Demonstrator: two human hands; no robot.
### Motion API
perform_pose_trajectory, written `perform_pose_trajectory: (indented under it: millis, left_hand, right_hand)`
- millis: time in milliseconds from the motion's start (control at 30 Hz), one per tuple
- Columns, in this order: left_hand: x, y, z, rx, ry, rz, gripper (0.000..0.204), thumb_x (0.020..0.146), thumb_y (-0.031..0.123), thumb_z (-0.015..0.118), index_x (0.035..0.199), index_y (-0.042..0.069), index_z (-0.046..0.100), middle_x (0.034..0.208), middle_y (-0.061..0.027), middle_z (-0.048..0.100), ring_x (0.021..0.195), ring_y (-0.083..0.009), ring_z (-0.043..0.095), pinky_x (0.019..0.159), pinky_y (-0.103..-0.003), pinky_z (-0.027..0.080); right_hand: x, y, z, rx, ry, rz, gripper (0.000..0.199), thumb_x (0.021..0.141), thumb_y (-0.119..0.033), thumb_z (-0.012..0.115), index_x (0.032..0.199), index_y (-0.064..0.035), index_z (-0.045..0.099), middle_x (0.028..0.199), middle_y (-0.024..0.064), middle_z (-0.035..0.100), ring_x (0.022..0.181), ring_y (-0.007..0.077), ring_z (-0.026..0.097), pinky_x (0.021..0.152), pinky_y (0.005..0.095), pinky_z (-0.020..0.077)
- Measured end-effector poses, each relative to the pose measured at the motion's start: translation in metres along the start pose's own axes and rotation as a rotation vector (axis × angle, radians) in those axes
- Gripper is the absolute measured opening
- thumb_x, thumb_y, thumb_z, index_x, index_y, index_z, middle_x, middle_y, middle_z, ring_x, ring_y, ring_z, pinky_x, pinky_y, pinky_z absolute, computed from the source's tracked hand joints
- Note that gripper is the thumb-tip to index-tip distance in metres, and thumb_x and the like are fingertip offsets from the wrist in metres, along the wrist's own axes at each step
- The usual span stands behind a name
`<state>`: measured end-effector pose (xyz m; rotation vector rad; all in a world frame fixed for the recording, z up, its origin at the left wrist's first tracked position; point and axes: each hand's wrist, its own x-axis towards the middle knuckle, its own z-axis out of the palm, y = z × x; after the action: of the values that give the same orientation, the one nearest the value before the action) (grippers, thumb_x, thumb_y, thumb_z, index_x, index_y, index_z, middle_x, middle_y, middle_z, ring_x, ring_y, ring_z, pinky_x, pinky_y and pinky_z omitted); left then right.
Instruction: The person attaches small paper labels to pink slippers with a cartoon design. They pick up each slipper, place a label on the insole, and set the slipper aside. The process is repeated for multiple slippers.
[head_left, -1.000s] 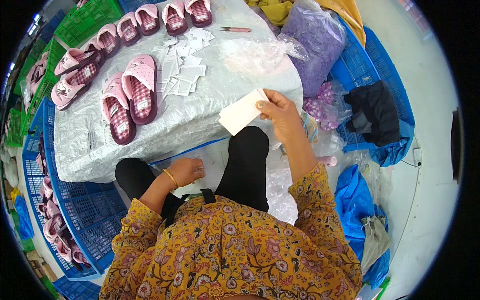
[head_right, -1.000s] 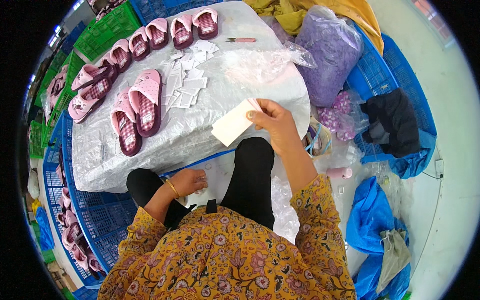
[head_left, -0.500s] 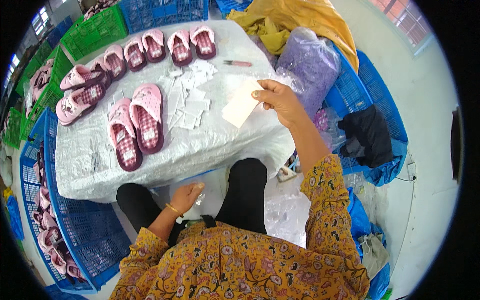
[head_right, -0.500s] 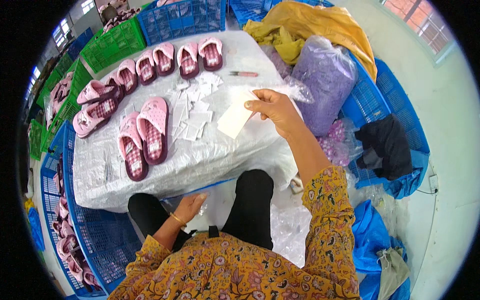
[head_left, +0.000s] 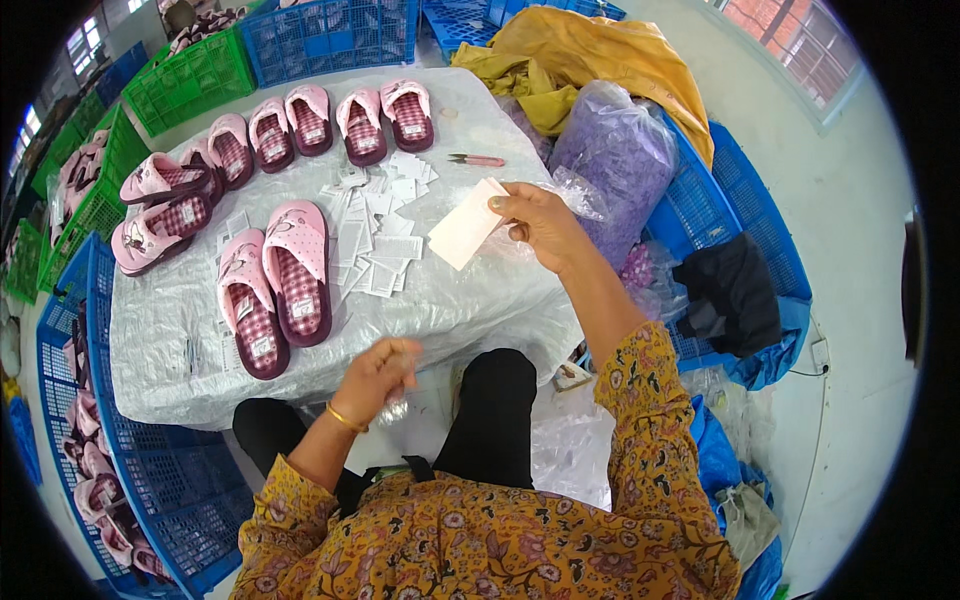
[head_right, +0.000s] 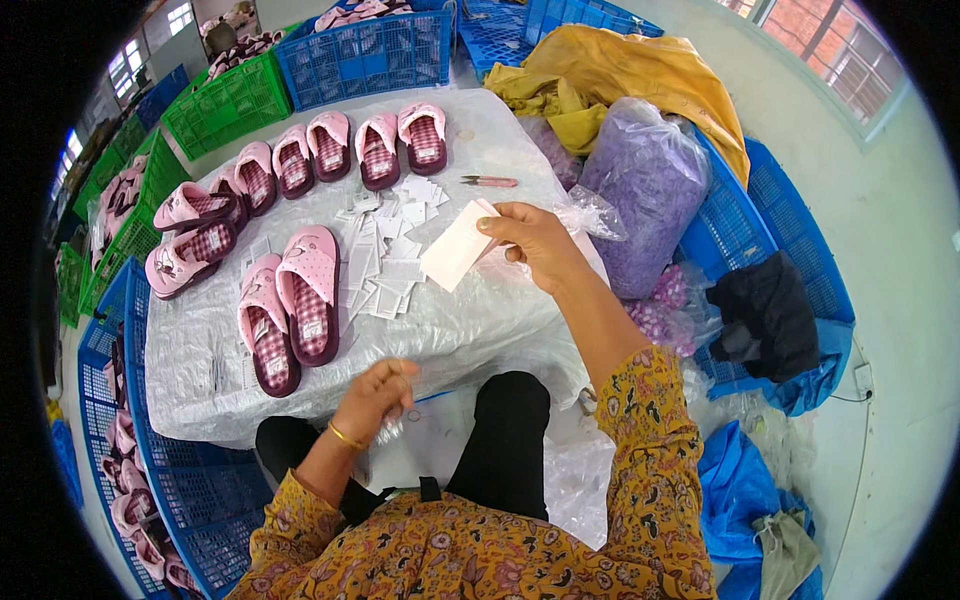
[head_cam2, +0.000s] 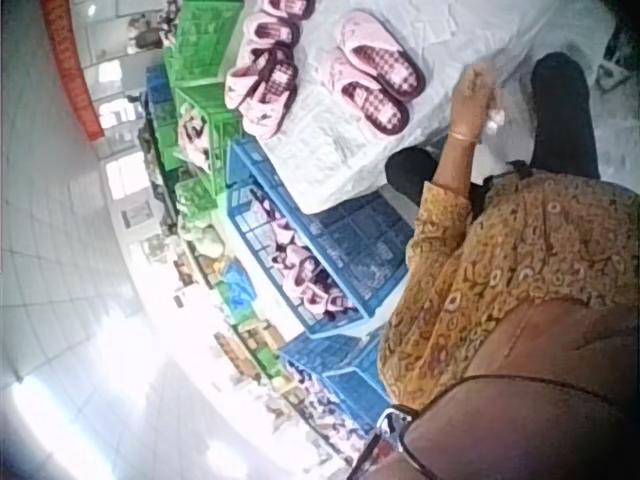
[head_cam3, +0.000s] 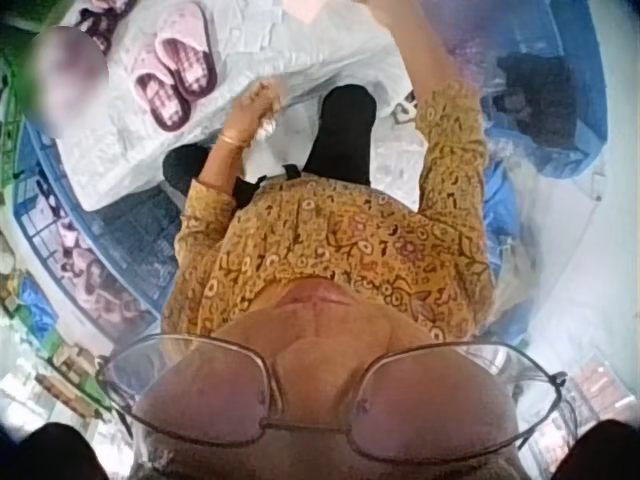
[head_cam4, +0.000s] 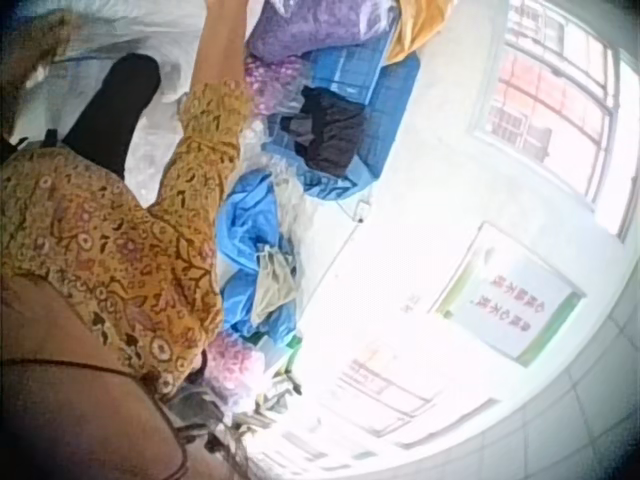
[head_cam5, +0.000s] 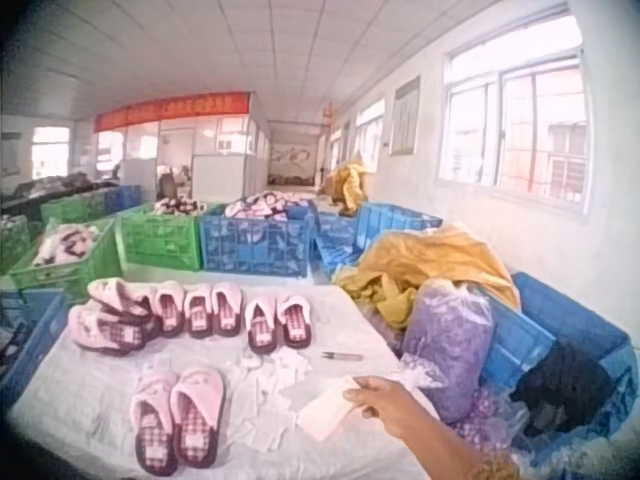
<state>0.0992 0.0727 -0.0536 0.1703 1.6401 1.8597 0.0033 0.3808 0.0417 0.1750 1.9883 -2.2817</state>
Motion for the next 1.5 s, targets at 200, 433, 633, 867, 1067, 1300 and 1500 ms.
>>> perform_pose_trajectory:
  millis: [200, 433, 633, 867, 1067, 1300, 1500]
  left_hand:
    - [0.048, 0.075, 0.032, -0.107, 0.190, 0.225, 0.035, 0.095, 0.022, 0.063, 0.123, 0.002, 0.056, 0.087, -0.0033, 0.065, 0.052, -0.0043, 0.043, 0.047, -0.018, 0.034]
    - [0.089, 0.057, 0.036, -0.520, 0.133, 0.159, 0.028, 0.091, 0.021, 0.070, 0.112, 0.005, 0.060, 0.080, 0.0018, 0.061, 0.054, -0.0032, 0.048, 0.045, -0.018, 0.037]
    - [0.092, 0.062, 0.038, -0.507, 0.202, 0.165, 0.026, 0.089, 0.019, 0.071, 0.109, 0.005, 0.064, 0.084, 0.0013, 0.064, 0.060, -0.0041, 0.052, 0.050, -0.020, 0.040]
    - [0.149, 0.124, -0.031, 0.139, -0.051, 0.018, 0.036, 0.083, 0.022, 0.075, 0.111, 0.000, 0.067, 0.096, -0.0032, 0.069, 0.082, -0.0099, 0.059, 0.072, -0.024, 0.045]
    - [0.200, 0.175, -0.052, 0.565, -0.183, -0.112, 0.036, 0.079, 0.025, 0.076, 0.108, 0.003, 0.070, 0.096, -0.0023, 0.070, 0.084, -0.0094, 0.060, 0.070, -0.023, 0.043]
    - [0.270, 0.158, -0.053, 0.761, -0.174, -0.205, 0.045, 0.077, 0.026, 0.079, 0.115, 0.004, 0.070, 0.096, -0.0008, 0.067, 0.081, -0.0084, 0.055, 0.066, -0.025, 0.043]
    - [0.268, 0.158, -0.039, 0.952, -0.126, -0.027, 0.045, 0.081, 0.035, 0.075, 0.120, 0.012, 0.071, 0.091, 0.0033, 0.066, 0.059, -0.0059, 0.047, 0.048, -0.021, 0.035]
  right_hand:
    - [0.004, -0.002, 0.012, 0.003, 0.039, 0.001, 0.036, 0.085, -0.022, 0.076, 0.113, -0.0017, 0.066, 0.091, 0.0000, 0.066, 0.075, 0.0049, 0.052, 0.056, 0.0194, 0.0333]
    - [-0.030, 0.051, 0.044, 0.230, 0.200, 0.044, 0.039, 0.082, -0.023, 0.078, 0.112, -0.0021, 0.067, 0.093, -0.0009, 0.065, 0.076, 0.0047, 0.053, 0.057, 0.0196, 0.0358]
    - [-0.025, 0.041, 0.037, -0.016, 0.160, -0.080, 0.056, 0.084, -0.030, 0.078, 0.124, 0.0026, 0.059, 0.112, 0.0076, 0.063, 0.091, 0.0128, 0.059, 0.070, 0.0254, 0.0471]
    - [-0.025, 0.050, 0.007, -0.274, 0.395, -0.381, 0.056, 0.089, -0.031, 0.073, 0.131, -0.0005, 0.054, 0.125, 0.0138, 0.060, 0.101, 0.0186, 0.061, 0.084, 0.0313, 0.0504]
    - [-0.075, 0.081, -0.004, -0.187, 0.494, -0.280, 0.045, 0.091, -0.018, 0.070, 0.130, -0.0007, 0.054, 0.122, 0.0114, 0.061, 0.097, 0.0151, 0.060, 0.085, 0.0293, 0.0495]
    - [-0.134, 0.114, -0.031, -0.110, 0.588, -0.142, 0.042, 0.094, -0.012, 0.065, 0.132, -0.0024, 0.053, 0.121, 0.0095, 0.060, 0.098, 0.0118, 0.056, 0.085, 0.0261, 0.0476]
    - [-0.155, 0.122, -0.033, 0.001, 0.575, -0.110, 0.039, 0.095, -0.012, 0.065, 0.131, -0.0032, 0.054, 0.112, 0.0049, 0.059, 0.097, 0.0096, 0.054, 0.084, 0.0243, 0.0468]
